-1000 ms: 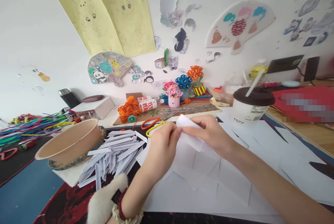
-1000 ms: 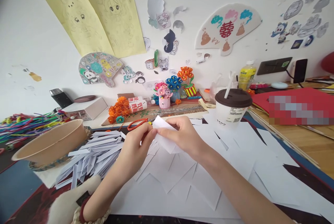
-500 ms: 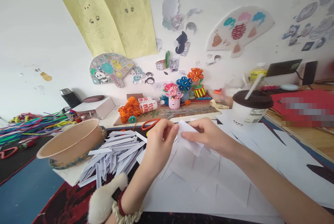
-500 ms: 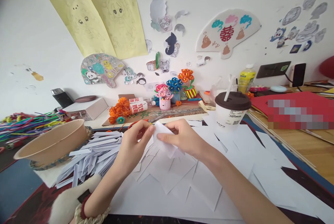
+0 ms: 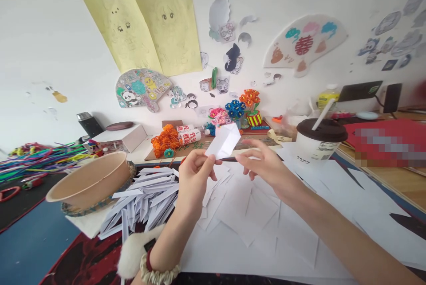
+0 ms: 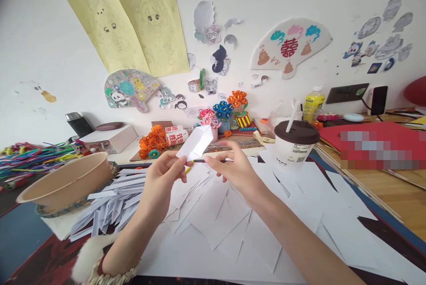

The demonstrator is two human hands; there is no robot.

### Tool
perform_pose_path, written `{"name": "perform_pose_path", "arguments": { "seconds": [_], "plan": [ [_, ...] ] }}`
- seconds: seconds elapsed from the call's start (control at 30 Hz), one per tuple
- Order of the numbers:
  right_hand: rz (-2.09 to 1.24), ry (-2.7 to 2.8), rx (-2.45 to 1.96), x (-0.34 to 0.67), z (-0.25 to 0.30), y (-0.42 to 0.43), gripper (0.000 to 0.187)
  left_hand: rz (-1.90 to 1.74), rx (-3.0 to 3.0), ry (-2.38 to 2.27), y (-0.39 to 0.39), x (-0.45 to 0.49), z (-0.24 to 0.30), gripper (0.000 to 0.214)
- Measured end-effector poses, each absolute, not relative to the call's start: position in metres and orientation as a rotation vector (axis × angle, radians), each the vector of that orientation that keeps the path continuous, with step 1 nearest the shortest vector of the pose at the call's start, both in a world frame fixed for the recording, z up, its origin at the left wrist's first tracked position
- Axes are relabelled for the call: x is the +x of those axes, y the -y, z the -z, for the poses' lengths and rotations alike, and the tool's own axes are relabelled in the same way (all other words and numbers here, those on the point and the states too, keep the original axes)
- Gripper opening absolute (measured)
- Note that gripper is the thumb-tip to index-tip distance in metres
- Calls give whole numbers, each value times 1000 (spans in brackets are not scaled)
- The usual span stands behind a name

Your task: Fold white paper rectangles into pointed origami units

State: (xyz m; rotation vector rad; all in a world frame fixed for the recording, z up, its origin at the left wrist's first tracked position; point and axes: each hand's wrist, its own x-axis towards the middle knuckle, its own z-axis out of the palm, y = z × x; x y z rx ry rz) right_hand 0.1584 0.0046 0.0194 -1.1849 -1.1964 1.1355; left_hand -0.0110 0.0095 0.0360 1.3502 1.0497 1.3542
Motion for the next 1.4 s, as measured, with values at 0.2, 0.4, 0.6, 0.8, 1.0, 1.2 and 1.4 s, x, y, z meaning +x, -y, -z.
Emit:
{"name": "perform_pose_path", "arguments": {
  "seconds": [0.2,0.4,0.6,0.8,1.0,1.2,1.4],
  "plan": [
    [-1034,1443,-1035,147,-14,-1,29,-1189,1407,-980,-6,-3,-31,19],
    [-933,1420,-1166,156,-13,-4,36,-1129,1892,-1087,-7,-6,-26,12],
    [-1007,1433,-1130,167,-16,-7,33,-1312,3021,-980,-7,-16,-25,37],
    [-971,1583,-1143,174,-21,-8,28,-1124,3315,-821,-8,-21,-26,31],
    [-906,1668,-1174,174,-22,-6,32,-1270,3310,-779,-12,-22,-24,19],
    [-852,1636,-1215,169,-22,-5,31,-1333,3333,-803,-18,-29,-27,21],
    [-839,1651,-1232,168,-22,-5,30,-1205,3313,-828,-18,-29,-26,27]
  ]
}}
